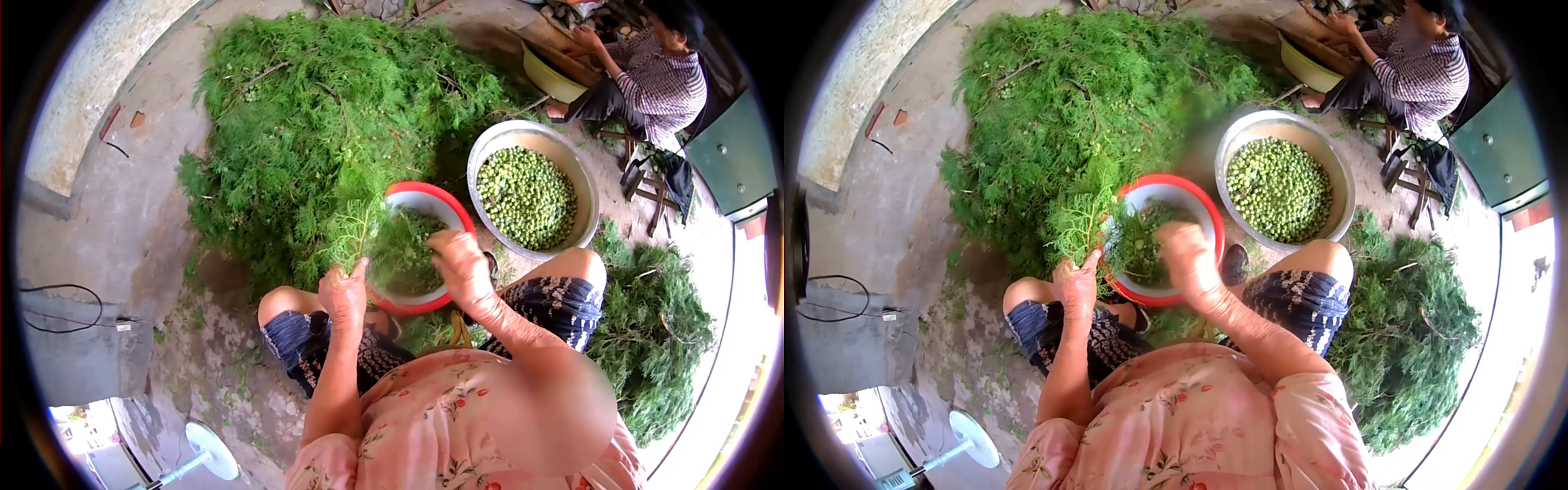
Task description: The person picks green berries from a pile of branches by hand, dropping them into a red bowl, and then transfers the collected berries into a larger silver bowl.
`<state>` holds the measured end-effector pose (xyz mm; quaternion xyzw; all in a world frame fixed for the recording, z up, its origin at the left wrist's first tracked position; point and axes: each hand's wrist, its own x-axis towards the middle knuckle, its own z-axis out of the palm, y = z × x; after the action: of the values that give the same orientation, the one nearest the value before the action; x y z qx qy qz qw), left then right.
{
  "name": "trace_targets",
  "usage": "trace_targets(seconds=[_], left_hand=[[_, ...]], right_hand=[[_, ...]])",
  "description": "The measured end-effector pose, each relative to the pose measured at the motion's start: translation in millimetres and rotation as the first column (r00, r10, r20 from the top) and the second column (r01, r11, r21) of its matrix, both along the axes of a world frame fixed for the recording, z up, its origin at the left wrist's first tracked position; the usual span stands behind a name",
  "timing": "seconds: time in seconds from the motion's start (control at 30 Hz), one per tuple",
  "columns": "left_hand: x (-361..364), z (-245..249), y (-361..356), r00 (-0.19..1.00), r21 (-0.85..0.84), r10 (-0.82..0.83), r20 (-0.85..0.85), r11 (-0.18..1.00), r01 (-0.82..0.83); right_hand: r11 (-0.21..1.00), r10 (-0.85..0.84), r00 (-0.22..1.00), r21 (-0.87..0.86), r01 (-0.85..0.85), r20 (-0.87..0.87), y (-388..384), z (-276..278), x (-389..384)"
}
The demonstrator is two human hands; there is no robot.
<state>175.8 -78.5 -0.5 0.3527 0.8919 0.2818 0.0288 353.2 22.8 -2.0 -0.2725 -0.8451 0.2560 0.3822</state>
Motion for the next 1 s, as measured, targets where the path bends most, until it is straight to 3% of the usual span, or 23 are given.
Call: trace_targets(seconds=[0.03,0.1,0.13,0.17,0.2,0.23,0.27,0.3,0.33,0.37,0.4,0.47,0.5,0.6,0.63,0.73,0.77,0.87,0.9,1.0], left_hand=[[-3,-9,0,0.998,0.026,-0.059,-0.015,0.998,0.059],[-8,-25,1,0.988,0.091,-0.148,0.042,0.985,0.144],[-9,-25,-1,0.968,0.098,-0.245,-0.046,0.964,0.249],[-12,-25,0,0.957,0.086,-0.276,0.090,0.960,0.268],[-16,-30,-1,0.887,0.149,-0.264,0.380,0.963,0.223],[-18,-30,-1,0.858,0.087,-0.216,0.465,0.976,0.199],[-21,-30,-1,0.826,0.020,-0.161,0.541,0.984,0.179],[-16,-30,-2,0.780,0.188,-0.229,0.582,0.971,0.145],[-17,-35,-3,0.778,0.244,-0.273,0.566,0.957,0.159],[-14,-29,-2,0.822,0.225,-0.265,0.505,0.959,0.172],[-4,-9,0,0.887,0.107,-0.198,0.417,0.980,0.168],[4,-10,2,0.988,0.036,-0.123,0.098,0.992,0.120],[6,-11,3,0.992,0.022,-0.104,0.072,0.994,0.103],[13,-10,7,1.000,-0.044,-0.022,-0.005,0.999,0.022],[15,-10,9,0.999,-0.070,0.008,-0.031,0.997,-0.010],[17,-11,16,0.988,-0.028,0.029,0.152,0.999,-0.025],[13,-28,16,0.978,0.149,0.029,0.208,0.987,-0.061],[5,-33,16,0.997,0.231,-0.026,0.067,0.973,0.010],[4,-30,17,0.968,0.131,0.005,0.252,0.991,-0.039],[12,-15,22,0.940,0.481,-0.110,0.324,0.874,-0.064]], right_hand=[[0.981,0.131,0.975,0.116,-0.153,0.181,-3,9,-4],[0.930,0.245,0.950,0.232,-0.286,0.191,-9,2,-13],[0.914,0.248,0.950,0.279,-0.294,0.188,-12,-4,-23],[0.902,0.252,0.948,0.307,-0.303,0.196,-11,1,-27],[0.893,0.293,0.938,0.298,-0.337,0.185,-9,7,-26],[0.886,0.315,0.877,0.220,-0.409,0.362,-9,-4,-26],[0.865,0.269,0.923,0.353,-0.358,0.277,-9,6,-23],[0.821,0.251,0.958,0.493,-0.287,0.140,-6,11,-24],[0.874,0.282,0.888,0.284,-0.394,0.365,-12,-7,-20],[0.892,0.262,0.884,0.252,-0.375,0.387,-16,-12,-18],[0.899,0.272,0.903,0.247,-0.361,0.332,-19,-12,-17],[0.937,0.232,0.936,0.199,-0.288,0.263,-31,-28,-16],[0.947,0.271,0.903,0.078,-0.313,0.333,-38,-36,-14],[0.915,0.397,0.874,-0.202,-0.350,0.282,-50,-12,-9],[0.915,0.367,0.898,-0.268,-0.302,0.241,-54,-5,-8],[0.882,0.351,0.907,-0.407,-0.238,0.232,-59,7,-3],[0.841,0.379,0.898,-0.488,-0.235,0.221,-59,13,1],[0.741,0.231,0.962,-0.616,-0.269,-0.143,-74,9,9],[0.656,0.220,0.969,-0.719,-0.230,-0.108,-75,3,8],[0.617,0.210,0.970,-0.753,-0.228,-0.122,-84,10,25]])
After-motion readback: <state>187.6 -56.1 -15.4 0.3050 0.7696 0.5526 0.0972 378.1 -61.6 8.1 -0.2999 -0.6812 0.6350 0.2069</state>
